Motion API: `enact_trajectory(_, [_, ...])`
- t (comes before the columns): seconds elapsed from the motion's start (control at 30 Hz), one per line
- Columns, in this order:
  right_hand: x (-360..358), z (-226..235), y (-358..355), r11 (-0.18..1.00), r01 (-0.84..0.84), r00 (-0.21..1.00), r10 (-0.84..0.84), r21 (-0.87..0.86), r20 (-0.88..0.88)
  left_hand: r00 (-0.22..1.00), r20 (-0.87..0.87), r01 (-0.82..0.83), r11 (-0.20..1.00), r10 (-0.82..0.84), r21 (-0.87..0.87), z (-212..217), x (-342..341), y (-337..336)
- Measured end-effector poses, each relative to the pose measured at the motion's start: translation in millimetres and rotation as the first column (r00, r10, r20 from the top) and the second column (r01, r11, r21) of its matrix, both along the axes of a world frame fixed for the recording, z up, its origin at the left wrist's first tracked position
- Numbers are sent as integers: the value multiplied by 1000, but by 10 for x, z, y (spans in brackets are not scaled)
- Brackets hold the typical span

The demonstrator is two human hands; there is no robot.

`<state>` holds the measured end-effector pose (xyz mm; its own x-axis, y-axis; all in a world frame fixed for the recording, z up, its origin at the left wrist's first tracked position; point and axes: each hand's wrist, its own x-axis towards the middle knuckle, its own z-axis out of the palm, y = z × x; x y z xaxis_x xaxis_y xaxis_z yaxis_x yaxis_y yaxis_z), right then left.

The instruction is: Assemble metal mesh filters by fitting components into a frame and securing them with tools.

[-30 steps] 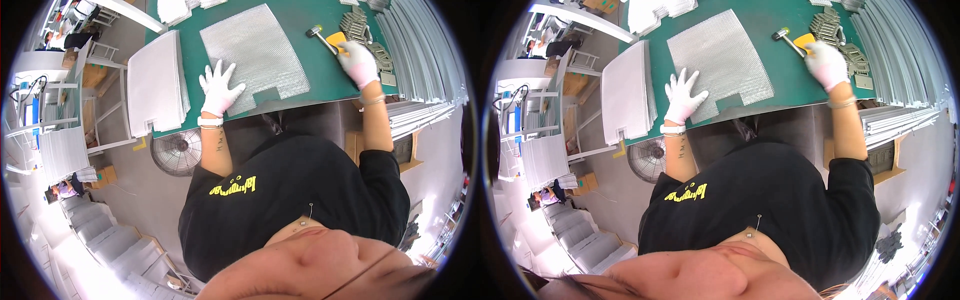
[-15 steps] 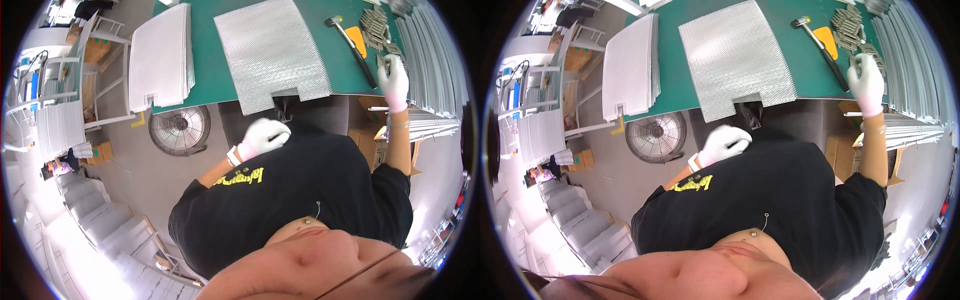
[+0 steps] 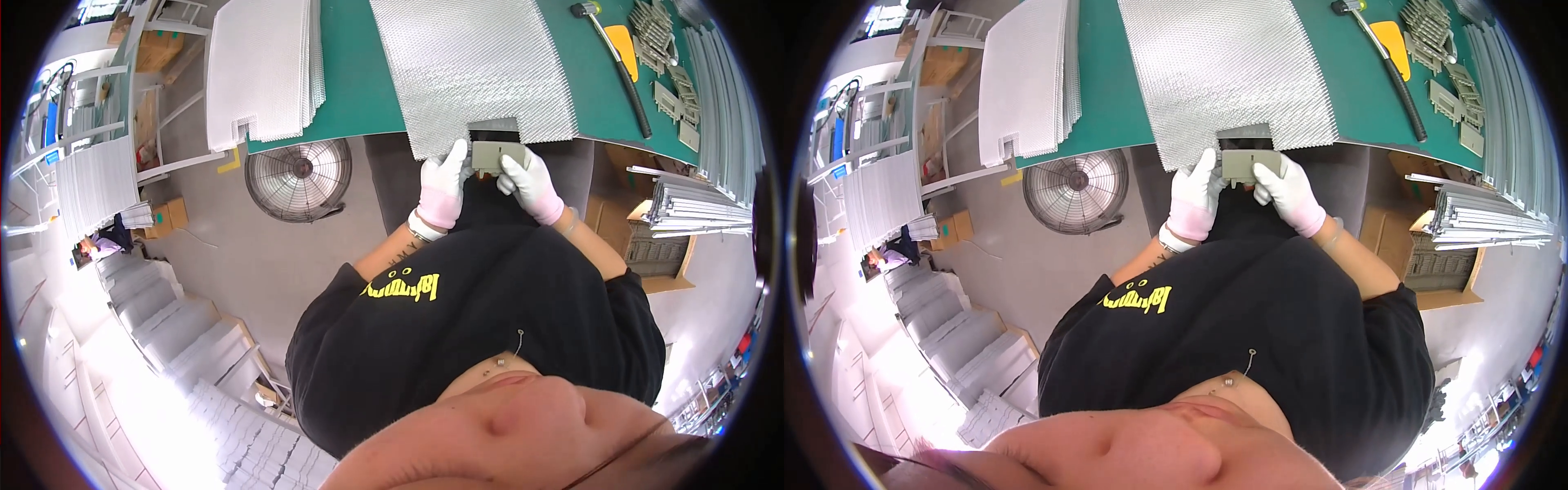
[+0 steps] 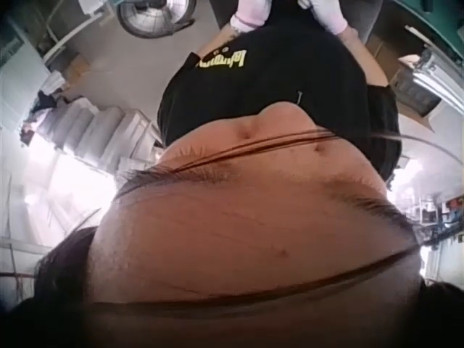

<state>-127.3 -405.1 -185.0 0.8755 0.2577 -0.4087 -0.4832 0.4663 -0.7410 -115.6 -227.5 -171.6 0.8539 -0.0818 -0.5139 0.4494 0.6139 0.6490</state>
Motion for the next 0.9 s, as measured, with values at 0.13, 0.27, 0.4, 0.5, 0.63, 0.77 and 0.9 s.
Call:
enact_trajectory(0.13, [66, 86, -29, 986, -14, 999, 19, -165, 30, 998, -12, 66, 991, -65, 113, 17, -9, 22])
enact_trajectory(0.27, [122, 181, -43, 927, -62, 993, 96, -370, 73, 993, -1, 119, 972, -121, 202, -36, -41, 51])
enact_trajectory(0.4, [138, 134, -65, 965, -88, 995, 97, -248, 23, 995, 25, 95, 983, -100, 155, -25, -40, 30])
enact_trajectory(0.5, [116, 193, 40, 925, -99, 988, 134, -367, 73, 971, 6, 237, 964, -239, 124, 33, -20, -52])
enact_trajectory(0.63, [31, 55, 98, 882, 319, 947, -309, -348, 85, 946, -71, 322, 937, -315, 132, -28, 4, -50])
enact_trajectory(0.77, [41, 227, 50, 867, 337, 931, -366, -367, -8, 919, -32, 393, 907, -393, 151, -68, 19, 61])
enact_trajectory(0.9, [9, 138, -1, 860, 293, 948, -319, -417, 6, 943, 23, 330, 941, -332, 69, -92, -5, 23])
